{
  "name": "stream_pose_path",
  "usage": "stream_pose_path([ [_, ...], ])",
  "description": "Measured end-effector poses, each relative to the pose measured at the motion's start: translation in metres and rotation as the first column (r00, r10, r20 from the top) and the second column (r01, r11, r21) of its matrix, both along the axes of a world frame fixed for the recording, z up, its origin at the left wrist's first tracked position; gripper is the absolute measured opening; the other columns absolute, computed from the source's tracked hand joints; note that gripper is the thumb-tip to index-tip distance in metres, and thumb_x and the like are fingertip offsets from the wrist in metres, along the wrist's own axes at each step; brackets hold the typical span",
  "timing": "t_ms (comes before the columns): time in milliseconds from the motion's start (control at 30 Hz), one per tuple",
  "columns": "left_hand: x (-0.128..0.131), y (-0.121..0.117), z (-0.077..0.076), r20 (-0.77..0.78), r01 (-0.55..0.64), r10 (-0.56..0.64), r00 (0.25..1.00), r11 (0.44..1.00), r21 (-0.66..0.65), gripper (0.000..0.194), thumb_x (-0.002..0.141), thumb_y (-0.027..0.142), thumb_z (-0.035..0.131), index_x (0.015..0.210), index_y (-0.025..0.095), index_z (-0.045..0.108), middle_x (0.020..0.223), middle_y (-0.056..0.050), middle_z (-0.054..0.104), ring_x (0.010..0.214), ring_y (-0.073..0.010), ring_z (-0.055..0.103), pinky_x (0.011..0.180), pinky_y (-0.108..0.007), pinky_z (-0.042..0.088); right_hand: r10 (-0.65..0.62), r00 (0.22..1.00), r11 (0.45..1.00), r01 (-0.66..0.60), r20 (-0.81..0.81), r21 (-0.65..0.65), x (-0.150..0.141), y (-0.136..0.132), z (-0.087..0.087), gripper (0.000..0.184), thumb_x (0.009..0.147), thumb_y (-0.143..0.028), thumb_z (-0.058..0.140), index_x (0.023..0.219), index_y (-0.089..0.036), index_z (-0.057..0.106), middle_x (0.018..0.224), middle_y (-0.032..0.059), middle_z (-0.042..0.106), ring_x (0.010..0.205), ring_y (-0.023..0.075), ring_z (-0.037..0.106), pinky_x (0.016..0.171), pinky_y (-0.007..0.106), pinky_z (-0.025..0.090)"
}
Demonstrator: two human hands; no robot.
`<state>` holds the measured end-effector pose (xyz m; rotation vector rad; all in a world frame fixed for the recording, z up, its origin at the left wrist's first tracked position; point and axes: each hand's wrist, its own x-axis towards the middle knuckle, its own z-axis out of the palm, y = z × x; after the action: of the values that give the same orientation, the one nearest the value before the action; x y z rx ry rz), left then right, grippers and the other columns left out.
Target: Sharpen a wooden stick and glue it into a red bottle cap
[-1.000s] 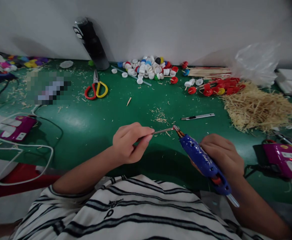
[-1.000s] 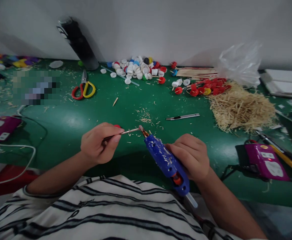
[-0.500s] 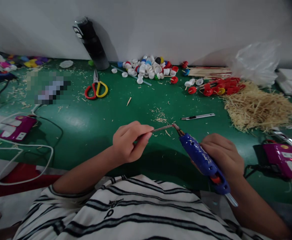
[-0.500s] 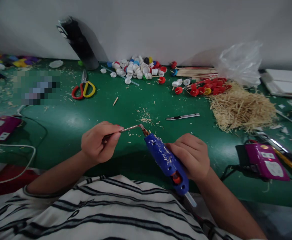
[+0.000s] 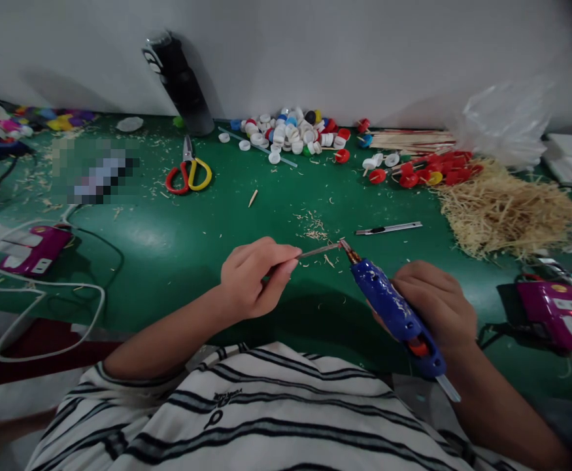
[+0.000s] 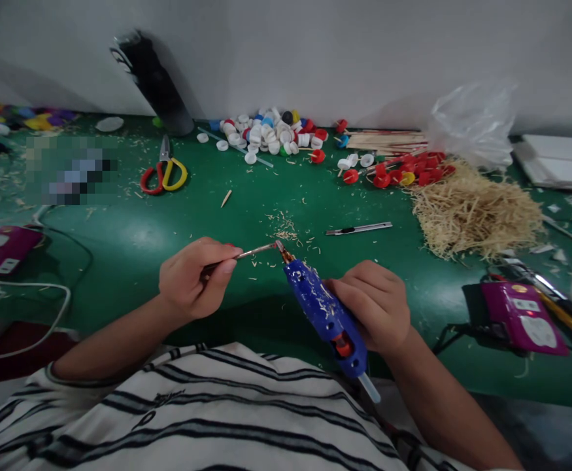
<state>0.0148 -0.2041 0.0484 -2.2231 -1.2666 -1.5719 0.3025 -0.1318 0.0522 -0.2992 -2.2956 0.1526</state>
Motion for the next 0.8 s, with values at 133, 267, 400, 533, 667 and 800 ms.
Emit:
stream_pose_path([
  [133, -0.001, 0.0, 0.001, 0.032, -0.044, 0.044, 0.999, 0.999, -0.007, 0.01, 0.101, 0.017, 0.062, 0.104, 0.019, 0.071, 0.07, 0.002, 0.067, 0.056, -0.0075, 0.056, 0.051, -0.02, 0.044, 0.013, 1.0, 1.0, -0.013, 0.025, -0.011, 0.001, 0.0, -0.002, 0.025, 0.095, -0.009, 0.069, 0.116, -0.022, 0.069, 0.08, 0.0044, 0.073, 0.069, 0.022, 0.067, 0.063, 0.038, 0.054],
  [267, -0.001, 0.001, 0.001, 0.047, -0.026, 0.026, 0.999, 1.0, 0.011, 0.009, 0.101, 0.016, 0.062, 0.104, 0.02, 0.07, 0.071, 0.002, 0.068, 0.056, -0.0072, 0.055, 0.05, -0.019, 0.044, -0.021, 0.999, 0.999, 0.02, -0.027, -0.043, 0.005, 0.001, -0.011, 0.027, 0.095, -0.01, 0.068, 0.118, -0.023, 0.07, 0.081, 0.0044, 0.073, 0.069, 0.0226, 0.065, 0.06, 0.038, 0.054],
  [400, 0.001, 0.002, 0.0, 0.018, 0.029, -0.029, 0.999, 0.999, 0.015, 0.009, 0.099, 0.014, 0.063, 0.105, 0.019, 0.069, 0.074, 0.001, 0.072, 0.056, -0.0068, 0.055, 0.05, -0.02, 0.044, 0.002, 0.995, 1.0, -0.005, -0.1, -0.029, 0.006, 0.004, -0.017, 0.028, 0.094, -0.011, 0.068, 0.119, -0.022, 0.071, 0.08, 0.004, 0.073, 0.066, 0.0217, 0.064, 0.057, 0.037, 0.053],
  [533, 0.002, 0.001, -0.001, -0.003, 0.042, -0.042, 0.999, 0.999, -0.006, 0.008, 0.101, 0.016, 0.063, 0.106, 0.019, 0.068, 0.078, 0.0, 0.074, 0.057, -0.0072, 0.056, 0.051, -0.02, 0.044, 0.015, 0.998, 0.999, -0.017, -0.056, -0.039, 0.0, 0.003, -0.01, 0.023, 0.094, -0.014, 0.07, 0.114, -0.025, 0.072, 0.077, 0.0034, 0.073, 0.064, 0.0219, 0.065, 0.056, 0.037, 0.053],
  [667, 0.002, 0.001, -0.002, -0.004, 0.003, -0.003, 1.0, 1.0, -0.03, 0.008, 0.103, 0.017, 0.062, 0.107, 0.018, 0.068, 0.073, 0.002, 0.07, 0.055, -0.0061, 0.054, 0.049, -0.02, 0.04, 0.003, 0.999, 0.999, -0.004, -0.032, -0.038, -0.003, 0.001, -0.003, 0.022, 0.095, -0.014, 0.07, 0.115, -0.025, 0.071, 0.078, 0.0033, 0.074, 0.064, 0.021, 0.065, 0.057, 0.037, 0.052],
  [800, 0.002, 0.001, -0.003, -0.009, -0.033, 0.032, 0.999, 0.999, -0.031, 0.008, 0.105, 0.019, 0.061, 0.106, 0.018, 0.069, 0.069, 0.003, 0.066, 0.055, -0.006, 0.053, 0.05, -0.019, 0.041, 0.005, 0.999, 1.0, -0.005, -0.045, -0.011, -0.005, 0.005, -0.006, 0.014, 0.098, -0.02, 0.069, 0.11, -0.027, 0.072, 0.075, 0.0031, 0.072, 0.063, 0.0207, 0.063, 0.057, 0.038, 0.051],
])
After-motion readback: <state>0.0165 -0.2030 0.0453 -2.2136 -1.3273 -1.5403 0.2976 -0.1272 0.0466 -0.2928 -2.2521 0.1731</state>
